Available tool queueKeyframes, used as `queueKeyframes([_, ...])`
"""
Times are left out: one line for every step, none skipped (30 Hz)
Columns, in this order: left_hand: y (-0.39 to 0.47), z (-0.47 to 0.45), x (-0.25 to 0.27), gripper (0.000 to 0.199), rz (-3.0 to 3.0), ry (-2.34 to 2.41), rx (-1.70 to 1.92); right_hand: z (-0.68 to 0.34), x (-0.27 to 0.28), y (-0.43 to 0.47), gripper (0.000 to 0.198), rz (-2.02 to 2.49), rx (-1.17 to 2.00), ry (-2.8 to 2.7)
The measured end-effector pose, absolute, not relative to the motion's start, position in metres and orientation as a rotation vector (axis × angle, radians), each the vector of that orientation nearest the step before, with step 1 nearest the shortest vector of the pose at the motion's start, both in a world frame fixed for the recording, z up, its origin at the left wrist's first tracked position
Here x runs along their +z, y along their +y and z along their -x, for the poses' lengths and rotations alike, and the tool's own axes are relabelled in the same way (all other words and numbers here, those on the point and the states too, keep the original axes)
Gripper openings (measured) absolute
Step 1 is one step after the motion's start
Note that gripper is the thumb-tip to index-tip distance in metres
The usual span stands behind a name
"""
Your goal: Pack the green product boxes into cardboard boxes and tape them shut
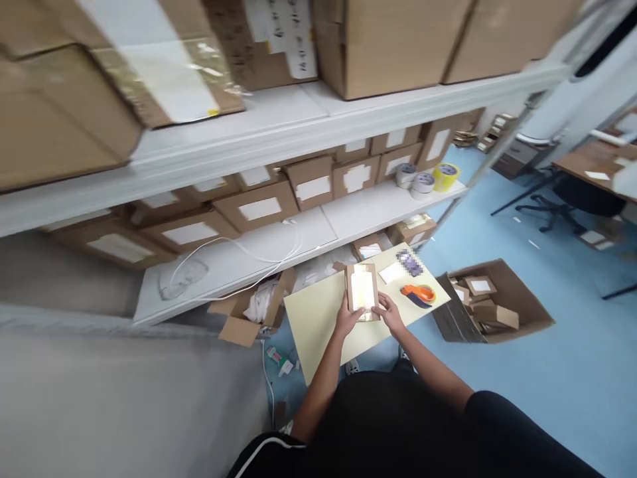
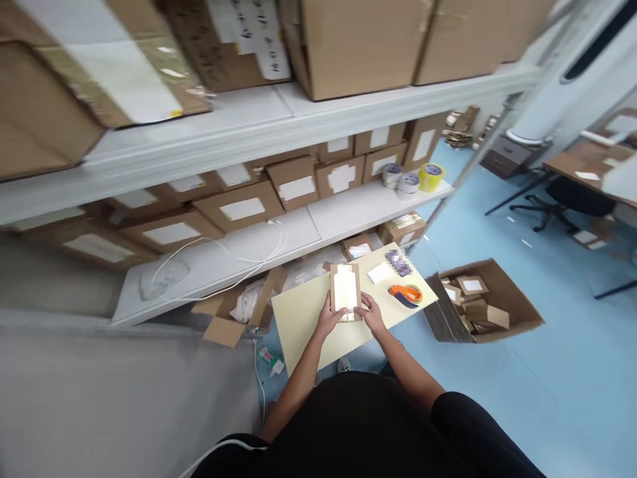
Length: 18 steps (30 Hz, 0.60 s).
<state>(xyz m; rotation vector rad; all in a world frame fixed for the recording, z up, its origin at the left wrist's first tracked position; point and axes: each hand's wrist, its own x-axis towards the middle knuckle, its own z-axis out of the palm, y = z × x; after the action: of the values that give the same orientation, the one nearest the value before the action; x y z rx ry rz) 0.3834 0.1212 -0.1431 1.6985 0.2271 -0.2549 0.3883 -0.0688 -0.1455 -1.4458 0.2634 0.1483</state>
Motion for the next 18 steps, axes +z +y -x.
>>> queueKeyframes([0.107,-0.394,-0.135,0.11,-1.702,0.183,-0.266,-0.391,-0.139,-0.083,0.068,1.409,0.113,0.293])
queueKeyframes([0.091,-0.405,-0.127,0.112,-1.705,0.14,-0.287,-0.392,-0.132,-0.097,0.069,1.372,0.08,0.317])
queueKeyframes([0.074,-0.416,-0.119,0.112,-1.702,0.085,-0.295,-0.394,-0.126,-0.114,0.07,1.343,0.042,0.329])
queueKeyframes([0.054,-0.426,-0.112,0.11,-1.704,0.027,-0.311,-0.395,-0.12,-0.131,0.072,1.326,-0.003,0.336])
queueKeyframes([0.034,-0.435,-0.106,0.107,-1.704,-0.025,-0.33,-0.396,-0.115,-0.15,0.074,1.32,-0.049,0.349])
queueKeyframes([0.011,-0.444,-0.1,0.104,-1.704,-0.074,-0.349,-0.396,-0.11,-0.17,0.076,1.323,-0.096,0.363])
queueKeyframes([-0.012,-0.452,-0.095,0.101,-1.707,-0.115,-0.372,-0.395,-0.106,-0.191,0.078,1.328,-0.14,0.38])
queueKeyframes([-0.037,-0.458,-0.091,0.098,-1.711,-0.151,-0.397,-0.394,-0.103,-0.213,0.079,1.333,-0.178,0.401])
queueKeyframes([-0.063,-0.463,-0.089,0.097,-1.715,-0.183,-0.425,-0.392,-0.101,-0.236,0.08,1.334,-0.211,0.423])
queueKeyframes([-0.089,-0.467,-0.087,0.097,-1.718,-0.214,-0.457,-0.39,-0.1,-0.259,0.08,1.332,-0.242,0.448])
queueKeyframes([-0.115,-0.471,-0.086,0.097,-1.719,-0.24,-0.492,-0.388,-0.1,-0.282,0.079,1.326,-0.27,0.475])
queueKeyframes([-0.14,-0.473,-0.086,0.097,-1.719,-0.265,-0.53,-0.386,-0.101,-0.305,0.078,1.319,-0.291,0.506])
queueKeyframes([-0.165,-0.475,-0.087,0.097,-1.718,-0.287,-0.571,-0.384,-0.103,-0.328,0.076,1.313,-0.303,0.538])
queueKeyframes([-0.19,-0.477,-0.089,0.097,-1.716,-0.307,-0.614,-0.383,-0.105,-0.35,0.073,1.309,-0.307,0.571])
queueKeyframes([-0.213,-0.479,-0.092,0.095,-1.715,-0.326,-0.658,-0.38,-0.109,-0.372,0.07,1.308,-0.303,0.604])
queueKeyframes([-0.235,-0.48,-0.095,0.093,-1.714,-0.342,-0.705,-0.378,-0.112,-0.392,0.067,1.308,-0.289,0.638])
queueKeyframes([-0.255,-0.481,-0.099,0.089,-1.714,-0.357,-0.753,-0.375,-0.116,-0.412,0.065,1.308,-0.272,0.676])
queueKeyframes([-0.275,-0.482,-0.104,0.085,-1.718,-0.367,-0.802,-0.372,-0.12,-0.43,0.063,1.304,-0.253,0.717])
